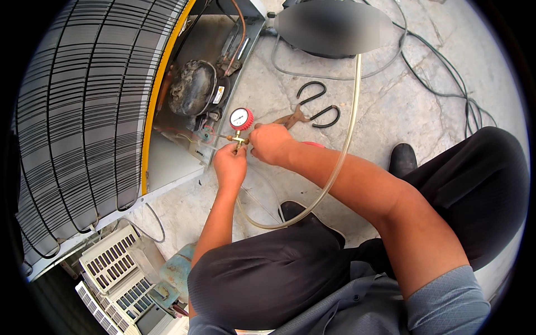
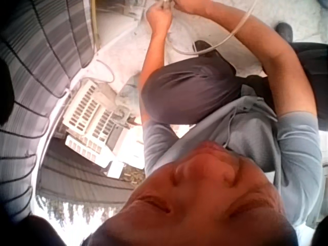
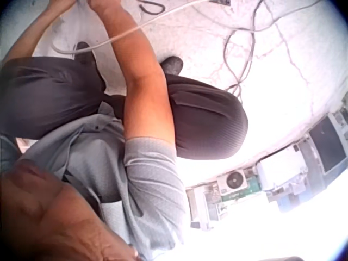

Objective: The person connects a power strip to a vacuum pump and attaches a hose to a pressure gauge on an air conditioner unit. They then walk to retrieve a plastic bottle, return to the unit, and pour liquid from the bottle into the air conditioner's internal components.

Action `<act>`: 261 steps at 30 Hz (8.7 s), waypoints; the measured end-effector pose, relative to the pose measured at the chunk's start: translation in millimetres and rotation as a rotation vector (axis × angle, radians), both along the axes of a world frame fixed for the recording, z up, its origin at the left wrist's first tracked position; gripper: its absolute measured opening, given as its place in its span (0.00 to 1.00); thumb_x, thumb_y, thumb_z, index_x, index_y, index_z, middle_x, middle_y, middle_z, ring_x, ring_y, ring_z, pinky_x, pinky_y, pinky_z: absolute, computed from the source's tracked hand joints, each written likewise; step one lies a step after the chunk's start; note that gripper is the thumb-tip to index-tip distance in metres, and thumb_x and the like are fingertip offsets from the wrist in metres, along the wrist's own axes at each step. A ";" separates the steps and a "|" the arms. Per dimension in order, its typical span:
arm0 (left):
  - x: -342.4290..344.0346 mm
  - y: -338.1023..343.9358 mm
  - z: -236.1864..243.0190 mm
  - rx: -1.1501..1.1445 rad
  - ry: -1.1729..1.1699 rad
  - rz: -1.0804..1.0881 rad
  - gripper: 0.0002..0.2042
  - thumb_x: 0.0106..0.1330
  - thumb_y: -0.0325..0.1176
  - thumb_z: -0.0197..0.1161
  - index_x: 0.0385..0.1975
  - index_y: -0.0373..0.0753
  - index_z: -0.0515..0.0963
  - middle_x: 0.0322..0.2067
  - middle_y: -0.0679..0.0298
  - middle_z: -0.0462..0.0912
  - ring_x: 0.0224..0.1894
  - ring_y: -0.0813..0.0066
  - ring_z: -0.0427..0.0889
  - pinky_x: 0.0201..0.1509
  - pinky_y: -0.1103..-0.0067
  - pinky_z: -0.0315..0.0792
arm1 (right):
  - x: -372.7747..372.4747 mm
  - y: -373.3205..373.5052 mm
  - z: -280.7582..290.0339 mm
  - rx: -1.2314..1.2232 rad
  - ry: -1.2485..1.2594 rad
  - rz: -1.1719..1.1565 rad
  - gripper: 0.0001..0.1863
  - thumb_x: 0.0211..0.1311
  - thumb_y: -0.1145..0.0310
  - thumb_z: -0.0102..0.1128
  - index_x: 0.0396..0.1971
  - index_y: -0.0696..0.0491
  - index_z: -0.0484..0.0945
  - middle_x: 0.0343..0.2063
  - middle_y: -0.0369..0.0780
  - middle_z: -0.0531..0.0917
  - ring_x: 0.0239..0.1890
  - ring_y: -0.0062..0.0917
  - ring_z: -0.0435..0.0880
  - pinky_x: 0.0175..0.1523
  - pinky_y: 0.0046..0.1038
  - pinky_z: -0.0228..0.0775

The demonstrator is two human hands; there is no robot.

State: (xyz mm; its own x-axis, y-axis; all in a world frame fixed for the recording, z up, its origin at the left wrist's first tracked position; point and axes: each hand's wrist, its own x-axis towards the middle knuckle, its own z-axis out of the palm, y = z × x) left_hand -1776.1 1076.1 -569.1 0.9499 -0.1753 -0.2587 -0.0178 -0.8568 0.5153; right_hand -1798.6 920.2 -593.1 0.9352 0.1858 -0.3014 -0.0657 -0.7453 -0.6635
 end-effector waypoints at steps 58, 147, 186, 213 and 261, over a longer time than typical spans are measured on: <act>24.4 11.2 -14.0 -0.109 0.389 0.152 0.13 0.64 0.36 0.63 0.26 0.31 0.83 0.19 0.63 0.80 0.20 0.76 0.73 0.27 0.75 0.66 | -6.6 0.7 -4.5 0.030 0.024 -0.074 0.22 0.54 0.55 0.65 0.39 0.59 0.77 0.39 0.49 0.83 0.42 0.43 0.84 0.47 0.40 0.77; 91.3 50.3 -27.5 -1.016 0.452 0.835 0.13 0.63 0.44 0.69 0.39 0.42 0.81 0.38 0.69 0.84 0.34 0.81 0.75 0.37 0.81 0.68 | 4.0 -235.9 68.5 -0.466 0.113 0.504 0.12 0.57 0.60 0.64 0.30 0.54 0.80 0.28 0.46 0.83 0.35 0.45 0.83 0.41 0.42 0.75; 66.7 19.9 -42.3 -1.444 0.227 0.835 0.05 0.70 0.31 0.61 0.39 0.38 0.78 0.31 0.65 0.81 0.30 0.76 0.77 0.38 0.73 0.77 | -4.0 -272.1 63.7 -0.595 0.259 0.451 0.16 0.58 0.56 0.62 0.26 0.56 0.80 0.26 0.47 0.82 0.34 0.45 0.83 0.40 0.41 0.76; 68.6 30.4 -9.1 -0.968 0.258 0.742 0.18 0.73 0.37 0.56 0.58 0.34 0.70 0.48 0.55 0.78 0.52 0.64 0.77 0.65 0.61 0.67 | -16.7 -247.2 116.6 -0.679 0.361 0.592 0.15 0.58 0.59 0.61 0.34 0.58 0.80 0.31 0.49 0.83 0.36 0.45 0.84 0.41 0.41 0.77; -110.4 -81.9 515.9 0.014 0.846 0.106 0.05 0.61 0.28 0.56 0.33 0.37 0.78 0.26 0.61 0.79 0.27 0.67 0.81 0.26 0.71 0.73 | -421.6 -576.6 605.4 0.164 0.587 -1.415 0.13 0.60 0.67 0.58 0.29 0.64 0.78 0.17 0.42 0.80 0.15 0.26 0.79 0.19 0.30 0.72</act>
State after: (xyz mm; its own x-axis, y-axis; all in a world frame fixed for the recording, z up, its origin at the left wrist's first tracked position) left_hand -1886.5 994.2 -53.2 0.4468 -0.0877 -0.8903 0.4495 -0.8384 0.3082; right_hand -2220.2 343.6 12.3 0.1305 -0.6557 -0.7436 -0.9060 0.2259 -0.3581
